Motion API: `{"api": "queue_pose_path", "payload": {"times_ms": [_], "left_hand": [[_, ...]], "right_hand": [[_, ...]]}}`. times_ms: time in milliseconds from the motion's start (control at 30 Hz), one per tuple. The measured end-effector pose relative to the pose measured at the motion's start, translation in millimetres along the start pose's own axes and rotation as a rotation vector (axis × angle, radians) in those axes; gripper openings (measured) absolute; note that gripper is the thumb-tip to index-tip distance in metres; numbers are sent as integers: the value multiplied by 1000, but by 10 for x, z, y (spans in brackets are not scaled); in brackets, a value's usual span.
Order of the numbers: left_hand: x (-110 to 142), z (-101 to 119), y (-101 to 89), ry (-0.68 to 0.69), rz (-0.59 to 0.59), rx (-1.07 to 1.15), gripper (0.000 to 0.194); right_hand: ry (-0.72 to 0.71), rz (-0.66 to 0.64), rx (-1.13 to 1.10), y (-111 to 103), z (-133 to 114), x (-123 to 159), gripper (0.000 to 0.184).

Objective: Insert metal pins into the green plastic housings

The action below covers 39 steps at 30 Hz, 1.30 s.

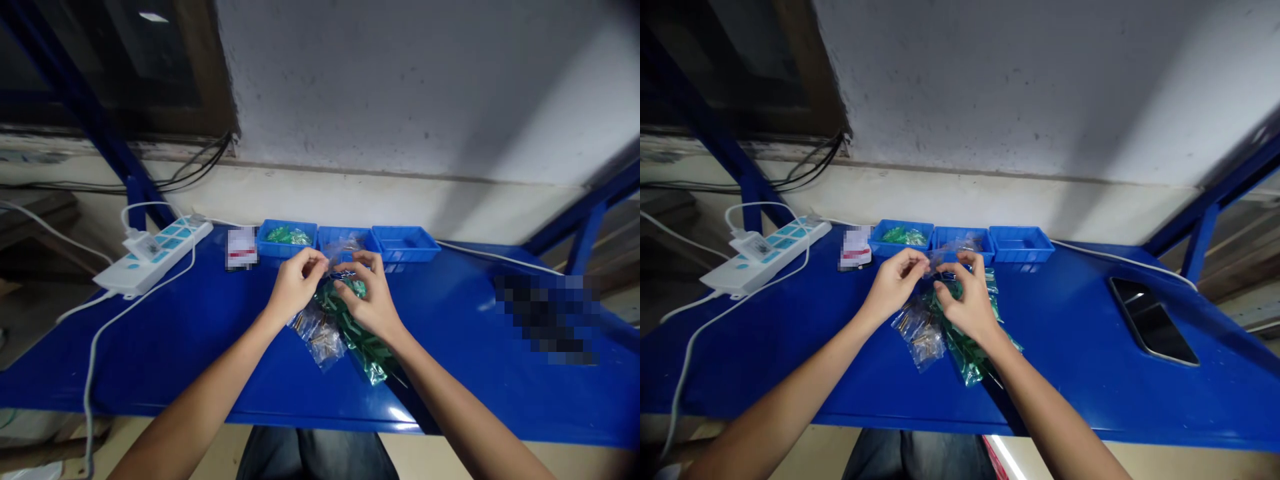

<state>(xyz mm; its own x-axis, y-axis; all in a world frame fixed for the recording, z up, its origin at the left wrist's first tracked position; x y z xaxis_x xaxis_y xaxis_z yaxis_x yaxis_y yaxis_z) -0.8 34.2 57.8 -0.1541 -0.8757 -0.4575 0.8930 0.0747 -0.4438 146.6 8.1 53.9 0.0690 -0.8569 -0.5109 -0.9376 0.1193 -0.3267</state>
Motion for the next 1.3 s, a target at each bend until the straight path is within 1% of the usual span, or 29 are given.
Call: {"api": "queue_pose_path", "payload": {"times_ms": [67, 133, 167, 233, 300, 333, 400, 467, 500, 533, 600, 633, 700, 800, 833, 900, 933, 967, 1000, 1033, 1067, 1100, 1167, 1200, 1233, 1300], "left_hand": [[33, 147, -25, 183, 48, -151, 9], [72, 259, 0, 343, 28, -264, 10], [87, 287, 25, 394, -1, -297, 11], [100, 288, 75, 429, -64, -332, 13], [85, 235, 102, 370, -108, -311, 11], [68, 192, 102, 303, -120, -262, 13], [31, 76, 101, 105, -163, -80, 27], [13, -43, 108, -109, -203, 127, 42], [9, -84, 108, -181, -212, 195, 44], [4, -111, 102, -219, -212, 228, 41], [-14, -121, 64, -206, -175, 210, 30], [-24, -111, 40, -177, -155, 188, 25], [-37, -78, 4, -125, -152, 167, 21], [-48, -5, -25, -56, -235, 150, 20], [-51, 18, -35, -34, -263, 133, 20], [-58, 43, -61, 2, -303, 88, 21], [-61, 39, -77, 17, -318, 56, 22], [-65, 22, -100, 30, -328, 5, 23], [-67, -11, -130, 39, -332, -69, 25], [-67, -64, -165, 35, -343, -157, 26], [-62, -132, -203, 16, -365, -251, 26], [-48, -215, -237, -21, -413, -333, 28], [28, -384, -262, -128, -624, -391, 35], [62, -437, -284, -154, -684, -418, 42], [87, -468, -304, -161, -717, -450, 49], [106, -481, -325, -144, -715, -514, 59]], "right_hand": [[143, -66, -164, 17, 72, -26, 23], [263, -108, -366, 41, 136, -43, 34], [301, -106, -441, 47, 161, -50, 38], [331, -67, -494, 41, 199, -60, 37], [310, -15, -446, 20, 212, -61, 28], [280, 9, -398, 7, 204, -59, 25], [175, 34, -264, -18, 152, -51, 22], [37, 13, -105, -21, 66, -37, 22], [-31, -14, -37, -12, 20, -27, 24], [-88, -43, 16, -2, -20, -18, 26], [-152, -82, 66, 10, -71, -5, 31], [-155, -92, 63, 9, -79, -5, 32], [-107, -68, -3, -12, -64, -15, 36], [-4, 4, -163, -38, -22, -25, 50], [23, 3, -196, -28, -19, -23, 48], [48, -40, -197, 0, -44, -19, 28], [43, -57, -172, -2, -72, -22, 17], [20, -47, -136, -33, -109, -33, 11], [-21, -1, -95, -98, -153, -53, 11], [-77, 81, -52, -198, -201, -82, 11], [-141, 192, -8, -325, -243, -115, 10], [-205, 321, 39, -465, -271, -148, 9], [-292, 562, 149, -713, -251, -213, 13], [-298, 610, 215, -783, -193, -258, 17], [-286, 570, 288, -797, -106, -320, 20], [-260, 316, 435, -684, 118, -424, 23]]}}
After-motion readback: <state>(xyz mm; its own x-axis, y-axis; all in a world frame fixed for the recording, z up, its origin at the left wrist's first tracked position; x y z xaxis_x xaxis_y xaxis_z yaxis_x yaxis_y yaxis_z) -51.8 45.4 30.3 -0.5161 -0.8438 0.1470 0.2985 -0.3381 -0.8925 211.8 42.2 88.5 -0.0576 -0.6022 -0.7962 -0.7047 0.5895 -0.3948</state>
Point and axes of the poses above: each hand's wrist, its own x-axis away from the middle knuckle, its own y-axis out of the palm, z = x × y, the point moved 5 cm from there along -x, towards the middle knuckle, and after that the axes turned 8 degrees about -x, right-handed, at the moved point
